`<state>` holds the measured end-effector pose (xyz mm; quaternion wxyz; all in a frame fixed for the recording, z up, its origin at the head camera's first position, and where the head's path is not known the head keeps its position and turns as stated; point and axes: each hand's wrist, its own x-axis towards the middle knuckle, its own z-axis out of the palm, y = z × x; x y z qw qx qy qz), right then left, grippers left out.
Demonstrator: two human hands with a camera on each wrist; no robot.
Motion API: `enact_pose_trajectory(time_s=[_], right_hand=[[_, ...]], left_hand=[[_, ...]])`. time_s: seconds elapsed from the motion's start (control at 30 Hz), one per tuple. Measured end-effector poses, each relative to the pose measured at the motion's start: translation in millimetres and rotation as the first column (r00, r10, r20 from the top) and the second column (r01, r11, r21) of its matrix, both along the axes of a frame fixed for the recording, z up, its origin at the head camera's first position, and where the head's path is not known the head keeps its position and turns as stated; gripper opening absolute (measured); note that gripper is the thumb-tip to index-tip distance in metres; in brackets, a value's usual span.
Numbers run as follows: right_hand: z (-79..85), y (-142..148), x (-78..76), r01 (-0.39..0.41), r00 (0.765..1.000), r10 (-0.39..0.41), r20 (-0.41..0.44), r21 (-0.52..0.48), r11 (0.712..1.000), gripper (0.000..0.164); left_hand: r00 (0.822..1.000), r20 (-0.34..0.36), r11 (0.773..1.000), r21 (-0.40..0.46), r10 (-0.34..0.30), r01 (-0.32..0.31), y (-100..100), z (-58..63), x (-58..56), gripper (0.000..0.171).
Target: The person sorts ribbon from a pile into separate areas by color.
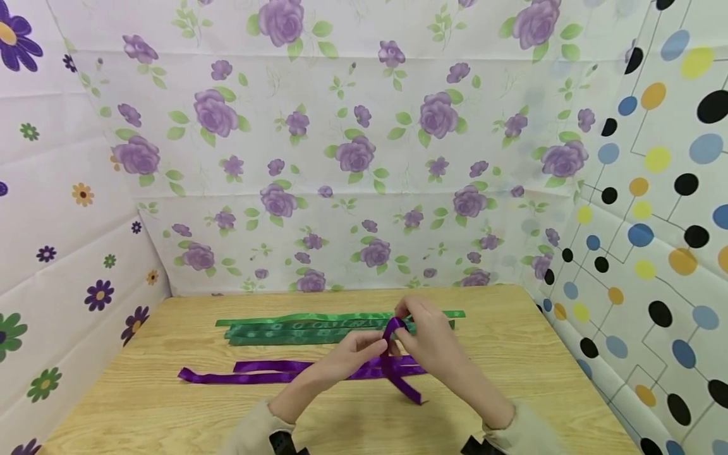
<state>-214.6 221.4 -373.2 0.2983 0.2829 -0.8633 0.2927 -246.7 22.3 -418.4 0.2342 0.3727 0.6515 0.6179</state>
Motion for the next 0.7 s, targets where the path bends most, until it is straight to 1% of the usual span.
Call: enact_pose_trajectory(time_s=[0.03, 0.07, 0.1, 0.13, 0.17, 0.23, 0.3, 0.33, 0.4, 0.47, 0.53, 0.6, 0.63, 0.7], right_hand=[[-0.6, 0, -1.5, -0.028, 0.999, 0.029, 0.042, -0.022, 0.999, 0.024], [-1.3, 1, -3.2, -0.058, 0.994, 0.062, 0.088, -0.043, 0.997, 0.023], [-2.3, 2, -5.1, -0.093, 0.984, 0.102, 0.149, -0.066, 0.993, 0.021], [-2.9, 4, -6.7, -0.132, 0.965, 0.149, 0.217, -0.093, 0.987, 0.019], [-3.6, 7, -8.5, -0.168, 0.937, 0.195, 0.288, -0.117, 0.979, 0.017], [-4.8, 12, -13.3, -0.228, 0.863, 0.27, 0.427, -0.146, 0.963, 0.014], [-5.4, 19, -17.9, -0.276, 0.768, 0.327, 0.551, -0.176, 0.945, 0.016], [-6.0, 22, -20.2, -0.292, 0.725, 0.346, 0.596, -0.189, 0.938, 0.017], [-8.4, 28, -24.8, -0.304, 0.653, 0.361, 0.666, -0.205, 0.93, 0.021], [-10.7, 34, -27.3, -0.3, 0.596, 0.37, 0.713, -0.23, 0.926, 0.023], [-14.7, 40, -29.3, -0.286, 0.556, 0.374, 0.742, -0.252, 0.925, 0.027], [-19.0, 45, -31.0, -0.266, 0.529, 0.369, 0.764, -0.263, 0.927, 0.032], [-22.0, 47, -32.3, -0.261, 0.525, 0.366, 0.768, -0.265, 0.928, 0.034], [-28.7, 52, -35.1, -0.248, 0.526, 0.355, 0.773, -0.26, 0.933, 0.035]], left_hand=[[0.999, 0.038, 0.999, 0.039, -0.012, 0.011, 1, -1.5, -0.2, 0.047], [0.998, 0.059, 0.998, 0.065, -0.017, 0.013, 1, -2.6, -0.4, 0.048], [0.998, 0.067, 0.996, 0.086, -0.016, 0.011, 0, -3.7, -1.0, 0.047], [0.997, 0.073, 0.995, 0.101, -0.014, 0.007, -1, -4.5, -1.9, 0.047], [0.998, 0.07, 0.994, 0.11, -0.01, 0.002, -3, -5.1, -2.9, 0.047], [0.999, 0.044, 0.994, 0.108, 0.004, -0.009, -10, -5.3, -5.9, 0.045], [1.0, 0.005, 0.996, 0.089, 0.019, -0.019, -17, -5.0, -8.9, 0.042], [1.0, -0.006, 0.997, 0.075, 0.025, -0.024, -20, -4.8, -10.2, 0.041], [0.999, -0.034, 0.999, 0.034, 0.034, -0.033, -29, -4.9, -12.0, 0.04], [0.998, -0.043, 0.999, -0.01, 0.043, -0.043, -38, -6.7, -13.2, 0.039], [0.997, -0.047, 0.997, -0.051, 0.056, -0.058, -47, -9.2, -14.4, 0.037], [0.996, -0.049, 0.994, -0.083, 0.069, -0.073, -58, -12.3, -16.0, 0.036], [0.995, -0.056, 0.992, -0.095, 0.078, -0.083, -62, -13.8, -17.1, 0.034], [0.993, -0.077, 0.987, -0.121, 0.093, -0.102, -72, -15.4, -19.1, 0.03]])
